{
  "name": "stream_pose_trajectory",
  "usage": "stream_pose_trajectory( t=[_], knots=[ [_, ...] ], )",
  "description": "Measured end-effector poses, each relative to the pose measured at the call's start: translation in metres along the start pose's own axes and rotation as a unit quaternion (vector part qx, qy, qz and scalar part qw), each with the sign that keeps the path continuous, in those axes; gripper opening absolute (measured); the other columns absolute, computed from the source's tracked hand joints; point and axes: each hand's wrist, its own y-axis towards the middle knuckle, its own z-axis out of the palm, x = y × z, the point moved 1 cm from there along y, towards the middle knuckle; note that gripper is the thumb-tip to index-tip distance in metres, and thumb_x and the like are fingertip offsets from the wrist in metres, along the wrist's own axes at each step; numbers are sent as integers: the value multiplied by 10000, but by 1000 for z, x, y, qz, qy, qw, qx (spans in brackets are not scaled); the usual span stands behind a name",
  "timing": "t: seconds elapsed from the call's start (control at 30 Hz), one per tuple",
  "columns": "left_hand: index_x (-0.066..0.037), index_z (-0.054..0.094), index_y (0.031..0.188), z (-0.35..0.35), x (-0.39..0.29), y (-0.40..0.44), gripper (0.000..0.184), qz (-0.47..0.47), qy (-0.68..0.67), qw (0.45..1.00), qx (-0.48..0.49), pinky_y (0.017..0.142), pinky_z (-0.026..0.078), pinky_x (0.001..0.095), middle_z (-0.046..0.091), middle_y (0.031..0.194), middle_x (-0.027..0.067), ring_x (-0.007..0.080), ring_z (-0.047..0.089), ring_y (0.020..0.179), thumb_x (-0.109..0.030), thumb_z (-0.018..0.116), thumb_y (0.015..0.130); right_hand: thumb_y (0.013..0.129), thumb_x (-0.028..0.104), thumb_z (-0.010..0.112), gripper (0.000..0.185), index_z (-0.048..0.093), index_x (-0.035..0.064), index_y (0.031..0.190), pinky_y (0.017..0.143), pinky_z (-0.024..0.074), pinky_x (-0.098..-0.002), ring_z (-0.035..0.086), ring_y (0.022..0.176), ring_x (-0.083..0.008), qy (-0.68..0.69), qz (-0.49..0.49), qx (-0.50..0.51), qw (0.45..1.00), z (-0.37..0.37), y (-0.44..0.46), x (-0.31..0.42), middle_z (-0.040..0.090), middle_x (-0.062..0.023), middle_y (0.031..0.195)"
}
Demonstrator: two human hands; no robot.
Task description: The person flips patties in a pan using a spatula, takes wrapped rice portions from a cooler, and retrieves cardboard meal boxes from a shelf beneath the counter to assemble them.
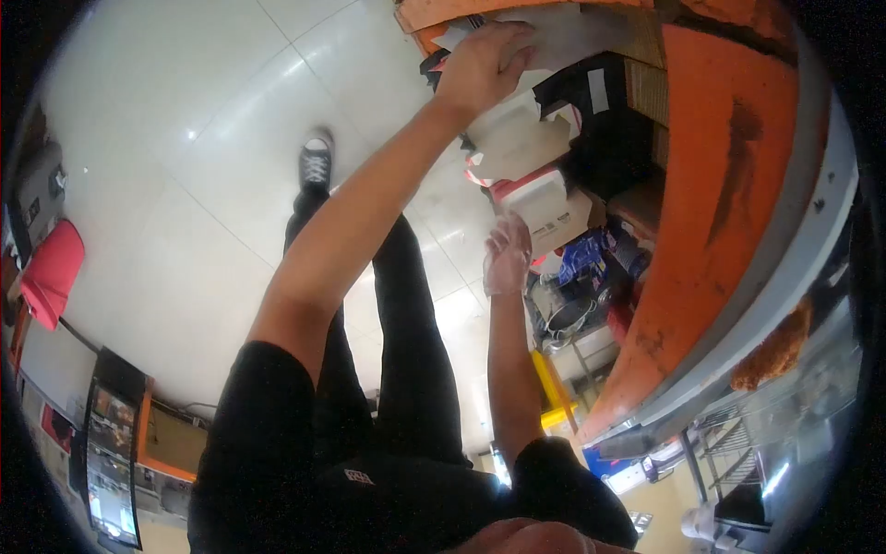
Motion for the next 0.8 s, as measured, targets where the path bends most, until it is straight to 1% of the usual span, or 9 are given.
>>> stream_pose_trajectory(
  t=[0.1,0.2,0.3,0.37,0.43,0.5,0.57,0.7,0.8],
  knots=[
    [-57,625,1098,-16,-12,-22,267,84,70,992,-64,820,494,392,644,1065,133,303,619,924,-80,622,832,928,257,562,295,578,125,1191,596,425,-238,533,739,-129,-12,28,-81,996,-33,1,-25,549,-20,912],
    [-78,625,1098,-12,-17,-74,234,-27,-101,994,-34,610,499,309,673,905,140,215,597,583,-97,600,866,918,243,541,277,580,124,1165,561,414,-247,529,722,-133,-97,-25,-176,979,-71,4,-46,554,-24,912],
    [-102,626,1080,-9,-9,-142,198,-219,-49,965,139,547,474,274,681,799,84,183,562,491,-109,575,889,890,233,557,280,566,126,1149,549,429,-253,543,714,-147,-87,-124,-302,941,-150,37,-90,568,-26,867],
    [-118,618,1094,2,9,-193,209,-228,21,952,202,555,489,309,682,787,65,195,583,500,-136,569,893,932,256,499,277,568,102,1152,538,429,-248,539,710,-143,-42,-116,-288,950,-182,56,-104,579,-43,884],
    [-129,606,1124,11,26,-239,247,-260,27,930,258,588,505,338,681,815,59,198,620,553,-167,579,882,957,266,508,319,551,72,1206,554,441,-227,541,714,-131,-10,-318,-30,948,-256,119,-147,591,-36,886],
    [-135,588,1153,17,37,-256,302,-315,21,890,329,697,526,344,669,940,72,207,674,747,-202,613,859,956,247,534,348,529,67,1254,568,449,-219,539,719,-117,-114,-211,-44,970,-194,106,-100,586,-22,901],
    [-137,586,1156,40,52,-265,316,-201,83,942,255,759,525,356,652,1011,90,227,669,856,-209,622,850,954,203,568,424,475,70,1346,585,435,-203,527,734,-92,-154,-110,-11,982,-148,112,-71,579,-16,965],
    [-147,580,1182,92,57,-218,349,-107,117,977,144,876,506,385,607,1177,117,267,632,1023,-202,618,839,947,189,576,461,454,94,1382,631,450,-213,531,778,-91,-165,-92,66,980,-59,151,-58,583,-34,1043],
    [-126,594,1173,134,106,-213,341,-158,73,958,229,846,512,409,645,1109,144,309,646,967,-194,600,839,928,181,574,487,449,108,1393,723,450,-231,538,855,-105,-141,-115,150,972,-20,152,-50,572,-36,1097]
  ],
)
